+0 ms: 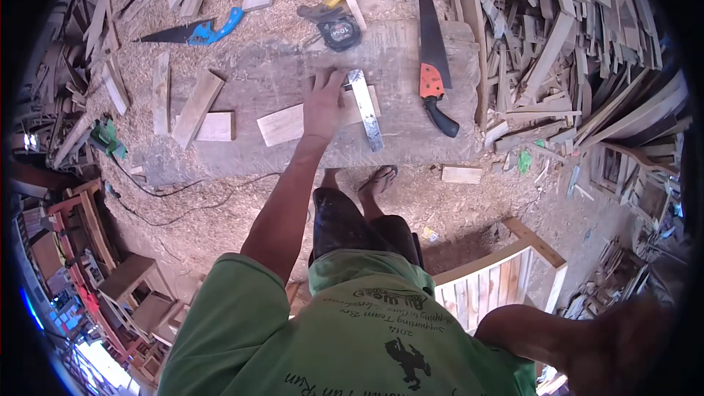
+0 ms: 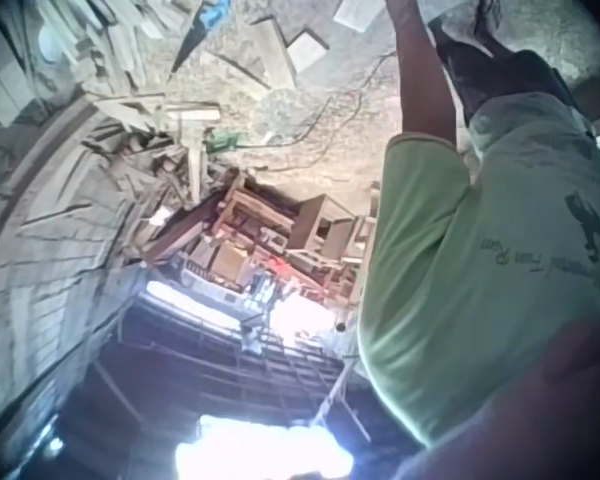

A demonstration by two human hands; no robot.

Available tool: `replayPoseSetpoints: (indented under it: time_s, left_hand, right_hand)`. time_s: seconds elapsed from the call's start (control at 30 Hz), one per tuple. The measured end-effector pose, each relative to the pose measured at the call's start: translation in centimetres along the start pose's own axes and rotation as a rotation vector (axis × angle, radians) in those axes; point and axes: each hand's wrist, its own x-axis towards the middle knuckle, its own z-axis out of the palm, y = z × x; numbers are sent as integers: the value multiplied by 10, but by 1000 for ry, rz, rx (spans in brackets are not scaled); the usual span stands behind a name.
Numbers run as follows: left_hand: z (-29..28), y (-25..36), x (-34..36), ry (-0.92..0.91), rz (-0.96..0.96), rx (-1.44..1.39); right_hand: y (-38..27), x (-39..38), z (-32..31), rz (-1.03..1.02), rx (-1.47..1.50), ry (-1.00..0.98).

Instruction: The person uses a hand saw to cut a small rectangular piece of wood on a workbench. They repeatedly measure the wood with a metal ruler and mark it with a pencil before sawing along the marked line. The person handles the wood and tools directly, performing the cutting task in a cluttered workshop environment.

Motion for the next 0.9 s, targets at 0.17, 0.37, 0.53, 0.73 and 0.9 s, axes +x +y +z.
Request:
replayPoseSetpoints:
  time_s: [0.17, 0.37, 0.53, 0.73, 0.9]
  left_hand:
    - [21, -2, -11, 39, 31, -70]
    - [22, -3, -13, 69, 46, -31]
    - [28, 6, -11, 136, 62, 28]
    - [30, 6, -12, 167, 29, 59]
    - [30, 11, -10, 156, 5, 127]
  right_hand:
    - [75, -51, 15, 363, -406, 70]
    - [190, -138, 52, 1021, -357, 157]
    - [254, -171, 76, 983, -563, -68]
    - [302, -160, 105, 731, -765, -231]
    - [327, -152, 118, 706, -806, -236]
